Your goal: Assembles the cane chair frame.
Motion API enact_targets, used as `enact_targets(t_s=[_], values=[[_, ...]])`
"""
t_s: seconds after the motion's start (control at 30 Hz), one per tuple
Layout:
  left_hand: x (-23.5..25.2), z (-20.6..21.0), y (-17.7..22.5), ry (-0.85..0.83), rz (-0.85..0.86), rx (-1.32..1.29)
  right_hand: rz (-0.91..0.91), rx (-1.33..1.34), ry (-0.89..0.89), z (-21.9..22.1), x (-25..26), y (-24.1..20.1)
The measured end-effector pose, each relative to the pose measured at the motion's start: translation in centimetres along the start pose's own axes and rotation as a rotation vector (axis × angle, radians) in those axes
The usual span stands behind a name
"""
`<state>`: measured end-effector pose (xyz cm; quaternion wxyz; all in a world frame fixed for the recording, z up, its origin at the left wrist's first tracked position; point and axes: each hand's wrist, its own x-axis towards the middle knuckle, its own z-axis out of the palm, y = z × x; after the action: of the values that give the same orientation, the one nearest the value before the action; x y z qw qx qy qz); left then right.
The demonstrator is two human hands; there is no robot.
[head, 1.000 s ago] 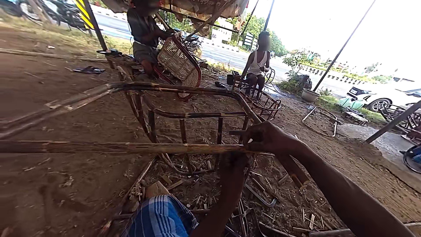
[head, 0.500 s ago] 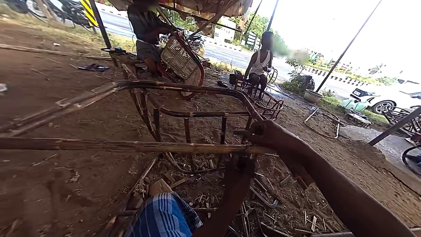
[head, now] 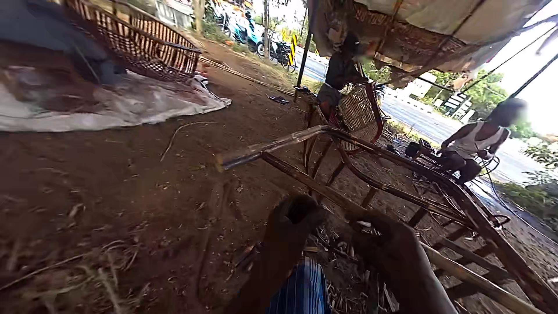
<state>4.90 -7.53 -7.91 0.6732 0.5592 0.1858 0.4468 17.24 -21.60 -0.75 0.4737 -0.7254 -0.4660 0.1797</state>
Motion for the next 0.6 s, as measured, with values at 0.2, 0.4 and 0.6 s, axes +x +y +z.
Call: enact_targets(t_s=[0.2,0.4,0.6], values=[[7.4,-5.3,-2.1,0.359,-0.070,-0.393,-0.025,-0.279,-0.017,5.6,11.2,-1.9],[12.2,-6.4,-2.7,0.395,-0.058,-0.500,-0.054,-0.523,0.132,8.9,14.3,-2.7],[13.6,-6.9,-3.0,0.443,-0.025,-0.519,-0.065,-0.652,0.169,9.7,14.6,-2.9]])
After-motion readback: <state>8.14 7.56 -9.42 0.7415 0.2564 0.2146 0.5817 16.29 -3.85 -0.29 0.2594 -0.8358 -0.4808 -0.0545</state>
